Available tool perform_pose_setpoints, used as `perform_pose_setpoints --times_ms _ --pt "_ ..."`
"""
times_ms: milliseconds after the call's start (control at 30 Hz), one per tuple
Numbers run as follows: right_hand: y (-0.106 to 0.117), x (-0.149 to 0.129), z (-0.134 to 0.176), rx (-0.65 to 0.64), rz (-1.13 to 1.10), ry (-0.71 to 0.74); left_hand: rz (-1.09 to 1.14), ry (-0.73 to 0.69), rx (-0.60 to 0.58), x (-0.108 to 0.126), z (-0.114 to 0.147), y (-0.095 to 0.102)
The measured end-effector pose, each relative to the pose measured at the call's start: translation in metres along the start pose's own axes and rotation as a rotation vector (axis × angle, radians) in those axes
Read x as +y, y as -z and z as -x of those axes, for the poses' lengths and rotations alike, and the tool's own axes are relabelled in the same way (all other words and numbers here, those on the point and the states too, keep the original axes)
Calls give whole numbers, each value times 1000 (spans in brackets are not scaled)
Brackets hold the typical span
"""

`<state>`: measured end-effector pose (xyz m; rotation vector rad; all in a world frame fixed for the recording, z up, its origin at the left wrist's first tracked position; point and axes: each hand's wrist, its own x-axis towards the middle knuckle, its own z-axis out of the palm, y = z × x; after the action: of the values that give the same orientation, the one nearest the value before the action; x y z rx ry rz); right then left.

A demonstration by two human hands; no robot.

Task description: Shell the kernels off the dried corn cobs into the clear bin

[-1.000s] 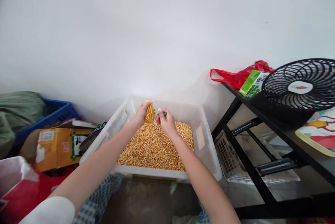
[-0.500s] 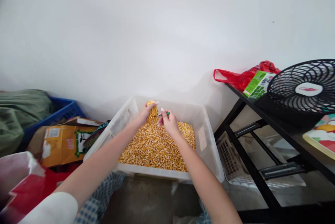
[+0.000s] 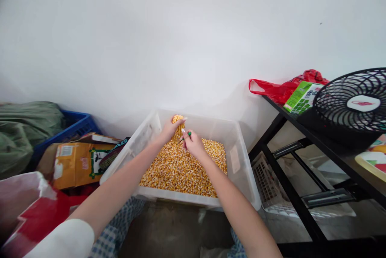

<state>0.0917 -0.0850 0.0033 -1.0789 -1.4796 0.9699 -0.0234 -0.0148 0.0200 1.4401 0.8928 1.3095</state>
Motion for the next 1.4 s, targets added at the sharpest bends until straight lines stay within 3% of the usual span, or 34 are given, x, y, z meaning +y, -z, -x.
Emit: perform_pose_setpoints --times_ms 200,500,733,1033,1100,1267,1400 --pt "5 -15 0 213 -179 98 251 176 54 -7 -8 5" --pt "1 -12 1 157 -115 101 269 186 47 -5 -5 2" --pt "6 -5 -3 161 -21 40 16 15 24 2 3 -1" --pt "3 3 -2 43 74 0 0 0 2 4 5 -4" --pt "3 0 -1 65 55 9 26 22 22 1 2 -2" --pt "7 -13 -1 256 -126 113 157 113 41 -7 -4 2" --pt "6 -16 -1 226 -136 117 218 156 37 -11 -6 2"
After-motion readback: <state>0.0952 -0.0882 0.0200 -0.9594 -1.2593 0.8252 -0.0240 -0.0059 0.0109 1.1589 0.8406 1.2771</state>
